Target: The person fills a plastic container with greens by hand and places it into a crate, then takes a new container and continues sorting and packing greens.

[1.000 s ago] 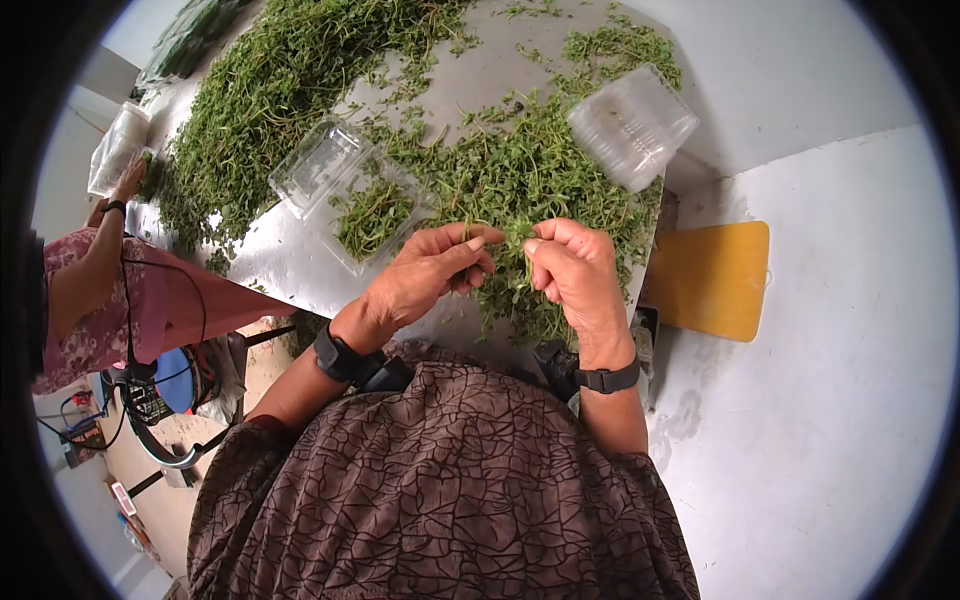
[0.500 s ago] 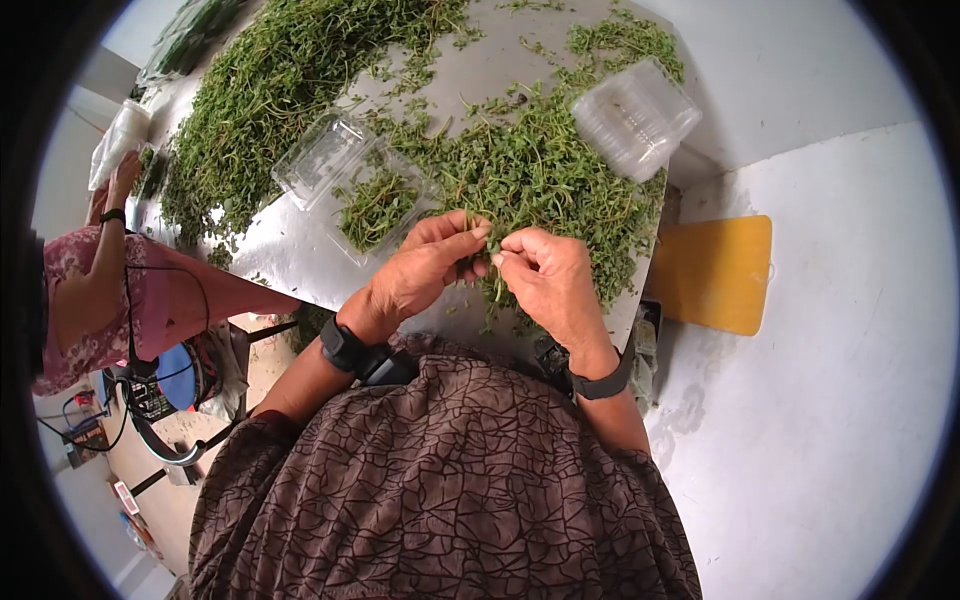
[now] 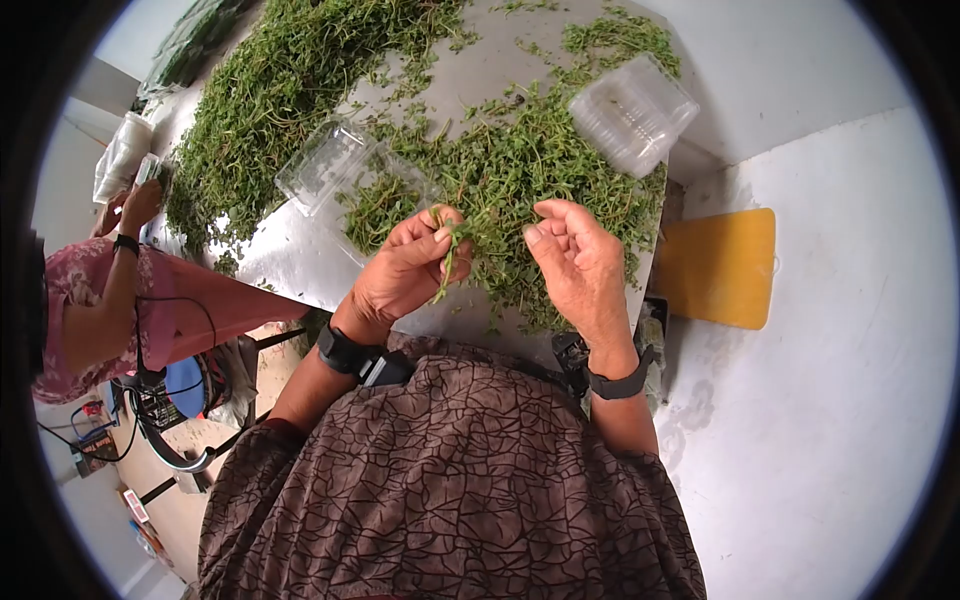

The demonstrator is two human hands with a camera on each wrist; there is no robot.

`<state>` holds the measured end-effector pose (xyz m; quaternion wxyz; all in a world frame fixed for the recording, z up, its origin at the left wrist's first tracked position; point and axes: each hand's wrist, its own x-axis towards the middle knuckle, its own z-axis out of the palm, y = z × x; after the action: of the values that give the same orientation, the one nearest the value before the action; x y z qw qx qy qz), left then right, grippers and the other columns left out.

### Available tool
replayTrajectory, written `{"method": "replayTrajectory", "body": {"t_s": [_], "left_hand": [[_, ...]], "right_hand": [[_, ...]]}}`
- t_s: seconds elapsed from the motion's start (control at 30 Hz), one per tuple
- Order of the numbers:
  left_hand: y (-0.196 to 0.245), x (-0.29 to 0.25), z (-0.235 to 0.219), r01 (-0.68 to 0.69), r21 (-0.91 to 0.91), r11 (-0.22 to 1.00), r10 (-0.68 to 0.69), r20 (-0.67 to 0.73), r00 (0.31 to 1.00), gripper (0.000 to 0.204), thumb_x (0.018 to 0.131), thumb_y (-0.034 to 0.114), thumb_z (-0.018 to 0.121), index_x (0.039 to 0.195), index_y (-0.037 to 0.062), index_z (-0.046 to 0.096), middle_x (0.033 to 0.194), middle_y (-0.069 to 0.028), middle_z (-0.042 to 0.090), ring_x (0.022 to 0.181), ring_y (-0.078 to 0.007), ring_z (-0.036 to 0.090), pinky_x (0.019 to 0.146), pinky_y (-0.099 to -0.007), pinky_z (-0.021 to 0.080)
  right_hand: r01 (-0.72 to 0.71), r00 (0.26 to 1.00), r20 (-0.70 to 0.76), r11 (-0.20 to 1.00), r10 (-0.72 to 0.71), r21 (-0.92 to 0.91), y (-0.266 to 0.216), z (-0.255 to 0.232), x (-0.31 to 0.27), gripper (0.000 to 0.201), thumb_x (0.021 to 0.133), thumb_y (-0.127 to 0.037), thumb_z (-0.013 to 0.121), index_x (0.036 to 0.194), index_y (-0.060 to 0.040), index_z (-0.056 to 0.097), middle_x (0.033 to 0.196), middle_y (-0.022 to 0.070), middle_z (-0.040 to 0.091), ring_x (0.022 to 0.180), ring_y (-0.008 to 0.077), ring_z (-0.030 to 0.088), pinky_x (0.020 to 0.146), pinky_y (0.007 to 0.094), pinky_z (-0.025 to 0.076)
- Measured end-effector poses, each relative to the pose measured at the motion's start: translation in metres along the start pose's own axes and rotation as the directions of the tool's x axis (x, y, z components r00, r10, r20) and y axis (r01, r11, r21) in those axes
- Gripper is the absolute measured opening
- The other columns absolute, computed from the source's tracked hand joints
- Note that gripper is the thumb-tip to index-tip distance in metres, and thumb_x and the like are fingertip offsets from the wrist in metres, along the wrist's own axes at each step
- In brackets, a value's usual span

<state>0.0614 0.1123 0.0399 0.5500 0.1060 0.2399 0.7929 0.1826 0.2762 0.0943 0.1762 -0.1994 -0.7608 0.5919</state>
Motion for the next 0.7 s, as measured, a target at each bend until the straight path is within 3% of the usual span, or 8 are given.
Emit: {"method": "replayTrajectory", "body": {"t_s": [0.07,0.17,0.23,0.3,0.33,0.43,0.53,0.7], "left_hand": [[0.002,-0.001,0.002,-0.009,-0.074,0.997,0.011,0.036,0.999,0.017,0.089,0.011,0.057,0.106,0.008,0.056,0.083,-0.003,0.055,0.068,-0.012,0.049,0.064,-0.0244,0.042],[0.005,-0.003,0.01,0.035,-0.206,0.978,-0.014,0.105,0.994,0.019,0.088,0.01,0.058,0.107,0.0087,0.055,0.083,-0.005,0.054,0.069,-0.0139,0.047,0.064,-0.0264,0.041],[0.006,-0.005,0.012,0.071,-0.233,0.97,-0.048,0.106,0.993,0.02,0.087,0.011,0.059,0.107,0.0087,0.055,0.084,-0.0053,0.054,0.069,-0.0134,0.047,0.063,-0.0261,0.041],[0.003,-0.005,0.009,0.088,-0.23,0.969,-0.061,0.121,0.991,0.02,0.087,0.011,0.059,0.106,0.0086,0.055,0.084,-0.0054,0.054,0.069,-0.0135,0.047,0.063,-0.0261,0.041],[0.003,-0.005,0.008,0.1,-0.229,0.968,-0.069,0.137,0.988,0.02,0.087,0.011,0.06,0.106,0.0085,0.055,0.084,-0.0054,0.054,0.07,-0.0135,0.047,0.063,-0.0261,0.042],[0.001,-0.008,0.011,0.093,-0.238,0.967,-0.069,0.106,0.992,0.02,0.086,0.011,0.06,0.105,0.0078,0.054,0.085,-0.0056,0.054,0.07,-0.0133,0.048,0.062,-0.0259,0.041],[0.002,-0.009,0.007,0.086,-0.196,0.977,-0.064,0.116,0.991,0.02,0.087,0.011,0.06,0.105,0.0068,0.054,0.085,-0.0058,0.054,0.069,-0.0129,0.048,0.062,-0.0257,0.041],[0.01,-0.006,0.007,0.125,-0.209,0.97,-0.101,0.122,0.987,0.02,0.087,0.009,0.059,0.105,0.006,0.053,0.085,-0.0057,0.055,0.067,-0.0125,0.049,0.061,-0.026,0.041]], "right_hand": [[0.019,0.996,0.082,0.998,-0.023,0.056,0.002,0.001,-0.001,0.044,0.085,-0.023,0.065,0.118,0.004,0.053,0.099,0.0142,0.063,0.08,0.0132,0.06,0.067,0.0254,0.049],[-0.004,0.973,0.232,0.997,-0.014,0.078,0.006,0.007,-0.004,0.052,0.084,-0.029,0.066,0.12,0.005,0.051,0.099,0.016,0.062,0.085,0.0171,0.06,0.072,0.0284,0.049],[0.003,0.966,0.255,0.993,-0.034,0.119,0.007,0.011,-0.008,0.055,0.083,-0.03,0.067,0.122,0.005,0.05,0.097,0.0146,0.062,0.087,0.0182,0.059,0.074,0.029,0.048],[-0.144,0.939,0.334,0.975,0.081,0.17,0.0,0.013,-0.011,0.055,0.082,-0.03,0.068,0.121,0.0051,0.051,0.094,0.0116,0.061,0.085,0.0167,0.058,0.074,0.0288,0.048],[-0.133,0.931,0.354,0.985,0.088,0.106,0.003,0.012,-0.01,0.048,0.083,-0.023,0.066,0.118,0.0052,0.052,0.085,0.0067,0.06,0.077,0.013,0.057,0.068,0.026,0.047],[-0.206,0.932,0.335,0.961,0.136,0.184,-0.006,0.011,-0.01,0.033,0.084,-0.013,0.062,0.111,0.0055,0.057,0.077,0.0033,0.06,0.066,0.0087,0.056,0.059,0.0221,0.046],[-0.171,0.952,0.282,0.971,0.12,0.166,-0.009,0.007,-0.009,0.02,0.085,-0.007,0.057,0.101,0.0052,0.061,0.071,0.0018,0.06,0.058,0.0063,0.056,0.053,0.0192,0.045],[-0.193,0.968,0.21,0.944,0.138,0.266,-0.019,0.003,-0.016,0.014,0.086,-0.008,0.057,0.093,0.0034,0.063,0.073,0.0037,0.062,0.058,0.0077,0.059,0.052,0.0198,0.047]]}}
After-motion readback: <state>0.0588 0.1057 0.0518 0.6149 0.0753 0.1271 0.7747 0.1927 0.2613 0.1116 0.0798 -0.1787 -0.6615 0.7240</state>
